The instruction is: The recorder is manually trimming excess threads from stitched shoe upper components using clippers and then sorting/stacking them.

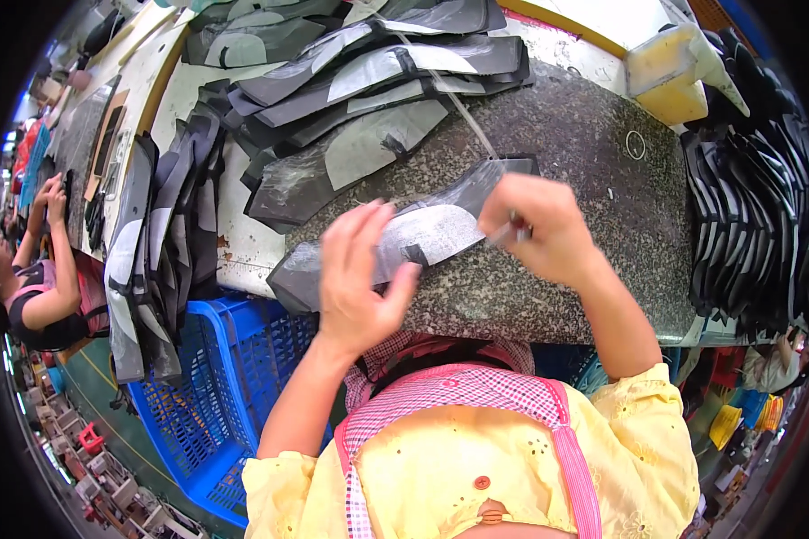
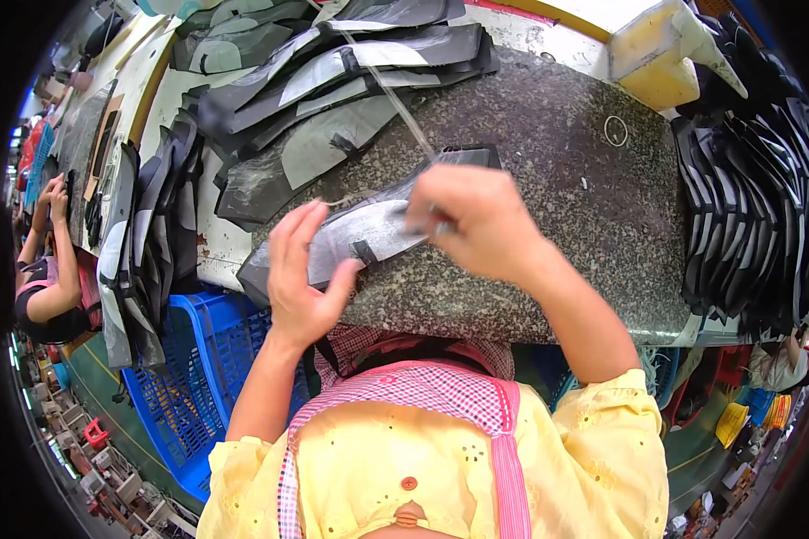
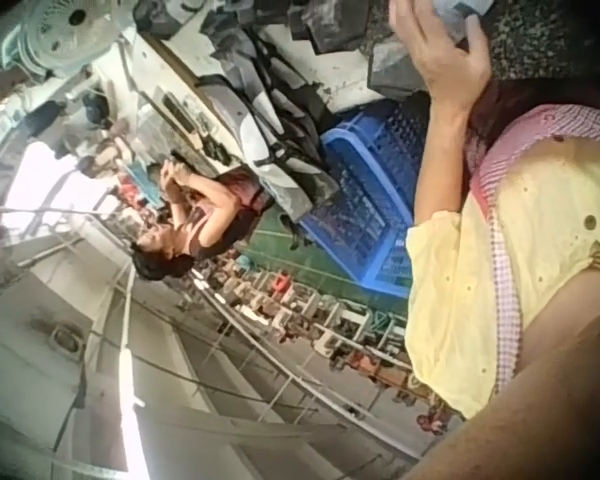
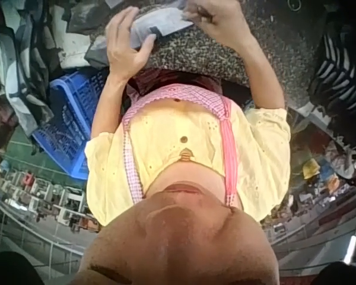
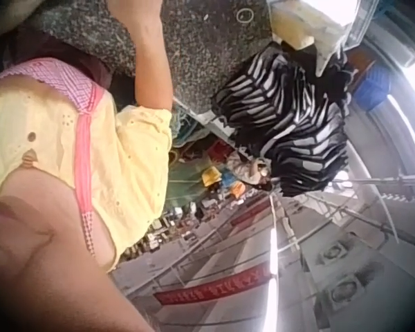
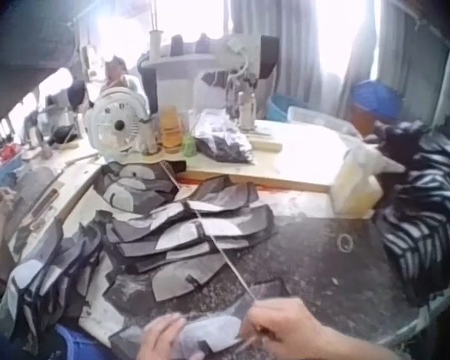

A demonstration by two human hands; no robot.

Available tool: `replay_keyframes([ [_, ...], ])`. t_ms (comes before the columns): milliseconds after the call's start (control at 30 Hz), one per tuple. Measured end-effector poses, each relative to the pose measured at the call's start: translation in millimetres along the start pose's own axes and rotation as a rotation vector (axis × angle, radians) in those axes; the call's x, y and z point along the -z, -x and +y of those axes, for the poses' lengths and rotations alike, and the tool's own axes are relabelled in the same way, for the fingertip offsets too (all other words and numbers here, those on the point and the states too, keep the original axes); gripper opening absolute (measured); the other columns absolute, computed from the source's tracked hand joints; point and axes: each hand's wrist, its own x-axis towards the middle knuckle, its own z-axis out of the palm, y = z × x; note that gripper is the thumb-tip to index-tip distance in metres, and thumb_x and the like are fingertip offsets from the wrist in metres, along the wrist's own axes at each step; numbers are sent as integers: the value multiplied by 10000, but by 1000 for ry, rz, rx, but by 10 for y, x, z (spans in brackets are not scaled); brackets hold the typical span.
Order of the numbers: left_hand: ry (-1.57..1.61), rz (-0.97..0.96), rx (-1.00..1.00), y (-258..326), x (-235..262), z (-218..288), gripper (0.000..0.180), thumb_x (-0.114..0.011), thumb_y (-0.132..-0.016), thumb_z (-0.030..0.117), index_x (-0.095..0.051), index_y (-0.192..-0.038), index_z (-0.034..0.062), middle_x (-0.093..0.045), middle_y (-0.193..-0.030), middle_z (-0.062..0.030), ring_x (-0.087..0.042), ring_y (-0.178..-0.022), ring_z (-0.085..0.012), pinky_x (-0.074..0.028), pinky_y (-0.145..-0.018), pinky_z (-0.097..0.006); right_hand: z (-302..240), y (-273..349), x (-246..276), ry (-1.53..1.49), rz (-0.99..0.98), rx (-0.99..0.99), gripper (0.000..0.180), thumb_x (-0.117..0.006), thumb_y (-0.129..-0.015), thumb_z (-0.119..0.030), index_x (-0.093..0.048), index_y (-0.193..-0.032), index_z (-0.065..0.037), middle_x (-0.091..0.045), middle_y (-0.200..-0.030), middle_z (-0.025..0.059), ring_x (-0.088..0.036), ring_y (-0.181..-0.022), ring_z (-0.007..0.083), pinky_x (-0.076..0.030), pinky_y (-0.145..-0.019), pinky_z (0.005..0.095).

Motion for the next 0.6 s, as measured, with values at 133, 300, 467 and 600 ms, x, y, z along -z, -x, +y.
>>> replay_keyframes([
  [133,470,-454,-57,-58,83,350,200,-615,-824,129,-597,-980,5,-576,-797,-120,-571,-727,-275,-462,-637,-332,-421,286,180,-50,-80,106,119,-657,-627,-42,-560,-690,-69,-545,-633,59,-564,-569,231,-447,-509,317],
  [300,654,-511,-16,235,252,505,142,-580,-846,151,-609,-781,28,-564,-688,-89,-565,-645,-255,-446,-588,-346,-545,1055,681,12,172,-137,137,-656,-709,-78,-550,-626,-51,-523,-533,16,-469,-433,118,-332,-406,248],
  [467,343,-19,390,187,196,-38,209,-574,-844,162,-600,-705,7,-563,-634,-85,-529,-570,-198,-402,-539,-299,-7,434,205,44,244,-300,180,-663,-773,-142,-545,-767,-5,-513,-598,45,-442,-539,107,-376,-515,266],
  [600,-156,-22,499,202,354,-571,239,-623,-799,232,-605,-687,22,-567,-634,-106,-563,-576,-262,-421,-543,-340,356,-91,-328,54,62,-251,199,-666,-780,-174,-531,-822,-35,-533,-664,99,-508,-604,211,-422,-580,318],
])
